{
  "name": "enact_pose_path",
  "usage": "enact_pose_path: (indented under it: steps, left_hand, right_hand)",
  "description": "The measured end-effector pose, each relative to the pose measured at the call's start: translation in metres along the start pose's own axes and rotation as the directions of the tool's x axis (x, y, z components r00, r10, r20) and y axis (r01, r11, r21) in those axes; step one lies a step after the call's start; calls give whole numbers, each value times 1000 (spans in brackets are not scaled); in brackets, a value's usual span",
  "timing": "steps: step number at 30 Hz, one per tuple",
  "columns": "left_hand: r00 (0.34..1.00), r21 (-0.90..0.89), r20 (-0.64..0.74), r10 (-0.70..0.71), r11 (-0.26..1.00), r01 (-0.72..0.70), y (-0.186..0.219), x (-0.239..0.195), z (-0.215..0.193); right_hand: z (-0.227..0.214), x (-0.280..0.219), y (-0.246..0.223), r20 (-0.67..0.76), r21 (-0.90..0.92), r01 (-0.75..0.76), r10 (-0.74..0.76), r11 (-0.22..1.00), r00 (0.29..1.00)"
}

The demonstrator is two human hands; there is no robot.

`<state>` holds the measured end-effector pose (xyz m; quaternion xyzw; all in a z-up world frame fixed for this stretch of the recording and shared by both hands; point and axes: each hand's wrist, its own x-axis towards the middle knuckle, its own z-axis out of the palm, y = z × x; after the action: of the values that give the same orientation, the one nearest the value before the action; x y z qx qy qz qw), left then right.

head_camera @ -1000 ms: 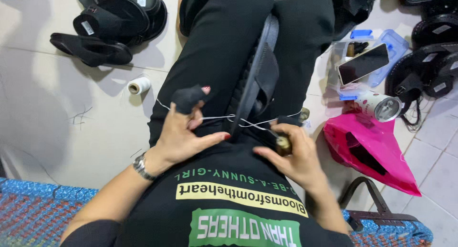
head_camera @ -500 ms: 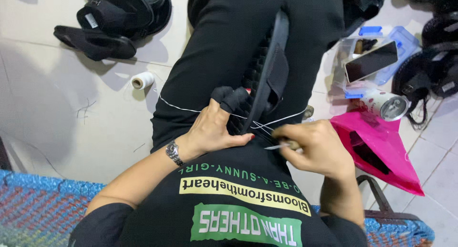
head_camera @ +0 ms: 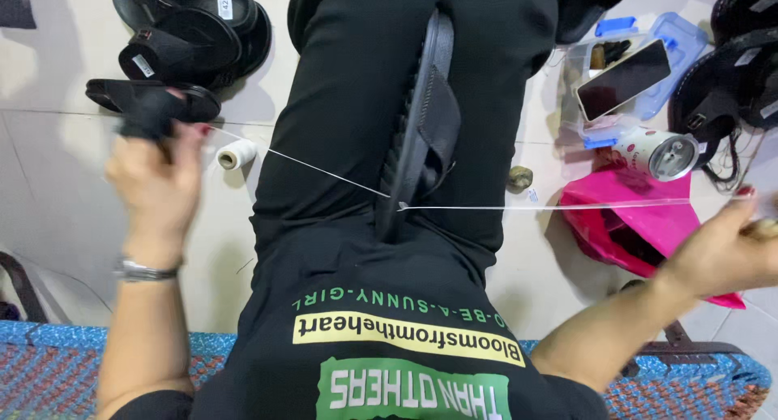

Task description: The person sits on the floor and sews a black shoe using a needle and white thread. They repeatedly pass the needle through the shoe's sole and upper, pulling the thread tight to secure the parts together.

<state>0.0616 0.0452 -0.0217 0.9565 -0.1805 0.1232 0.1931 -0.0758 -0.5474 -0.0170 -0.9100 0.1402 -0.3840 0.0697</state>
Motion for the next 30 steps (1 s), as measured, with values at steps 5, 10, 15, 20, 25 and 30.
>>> enact_pose_path:
  steps: [5,10,15,20,25,30]
  left_hand:
    - [968,-160,204,145,981,-113,48,29,7]
    - [638,-395,758,137,874,281,116,26,14]
    - [613,-652,714,339,1,759,125,25,16]
    - [909,-390,365,204,919,-50,82,-24,60]
    - [772,-694,548,322,691,204,104,-19,17]
    - [718,-765,613,330,476,434,40,-36,20]
  right_hand:
    - [5,-56,12,502,169,-156,51,973,864]
    - [24,-2,-172,819,542,-362,-379,759,432]
    - [45,-27,-178,789,564,-790,-441,240,428]
    - [74,-46,-183,862,221,-749,-234,-624,450]
    - [87,-28,-214,908,420,-859,146,-294,393]
    - [80,-7,-163,944,325,-930,120,-173,307]
